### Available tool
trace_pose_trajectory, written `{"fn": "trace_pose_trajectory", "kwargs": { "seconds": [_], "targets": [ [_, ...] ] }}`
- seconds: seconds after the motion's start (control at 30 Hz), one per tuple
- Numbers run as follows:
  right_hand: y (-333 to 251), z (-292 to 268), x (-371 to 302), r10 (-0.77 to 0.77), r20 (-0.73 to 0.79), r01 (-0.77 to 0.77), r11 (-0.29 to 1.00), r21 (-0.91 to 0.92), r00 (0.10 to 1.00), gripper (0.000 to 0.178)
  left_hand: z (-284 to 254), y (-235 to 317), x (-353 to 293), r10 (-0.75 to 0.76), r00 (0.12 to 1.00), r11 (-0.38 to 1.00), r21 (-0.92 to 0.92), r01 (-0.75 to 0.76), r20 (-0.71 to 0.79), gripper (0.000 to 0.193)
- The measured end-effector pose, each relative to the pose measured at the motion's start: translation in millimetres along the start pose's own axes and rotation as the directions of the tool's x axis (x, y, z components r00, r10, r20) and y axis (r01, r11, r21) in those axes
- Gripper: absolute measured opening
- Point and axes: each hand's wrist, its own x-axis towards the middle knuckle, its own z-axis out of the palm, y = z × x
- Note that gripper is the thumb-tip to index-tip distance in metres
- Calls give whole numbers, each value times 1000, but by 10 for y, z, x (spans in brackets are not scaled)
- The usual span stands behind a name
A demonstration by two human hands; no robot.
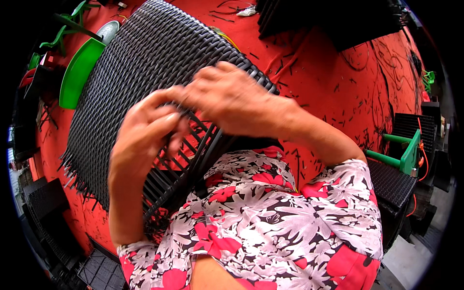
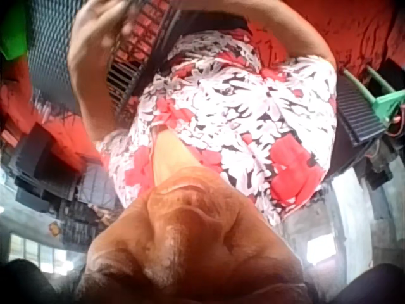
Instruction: The person weaves a black synthetic strip through the frame of a piece of furniture, pulling it tight and tucking the end into the existing weave. The person then turns the furniture piece over and repeats the weaving process on another section.
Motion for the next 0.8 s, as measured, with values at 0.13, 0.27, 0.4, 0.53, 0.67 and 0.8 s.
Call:
{"fn": "trace_pose_trajectory", "kwargs": {
  "seconds": [0.13, 0.27, 0.4, 0.53, 0.67, 0.8],
  "targets": [
    [-468, 300, 363, -284, -87, 265, 947, -181, 955, 30, -281, -21, -696, 83, 945, 991, 123, -45, -318, 62],
    [-1201, 486, 884, -448, 115, 407, 874, 266, 887, 13, -531, -19, -1588, 117, 866, 985, 167, -40, -486, 70],
    [-1771, 717, 1323, -554, 43, 469, 741, 480, 831, 9, -419, -70, -2007, 132, 648, 990, 130, -50, -750, 64],
    [-1759, 691, 1663, -511, 63, 429, 777, 462, 857, 13, -945, -252, -2638, 150, 750, 977, 213, -12, -644, 44],
    [-1015, -99, 1718, -367, 164, 313, 906, 283, 916, 25, -1035, -443, -2869, 227, 735, 958, 282, -51, -638, 31],
    [264, -583, 1289, -434, -7, 425, 877, 226, 901, 21, -1112, -585, -2514, 193, 794, 957, 287, -24, -576, 24]
  ]
}}
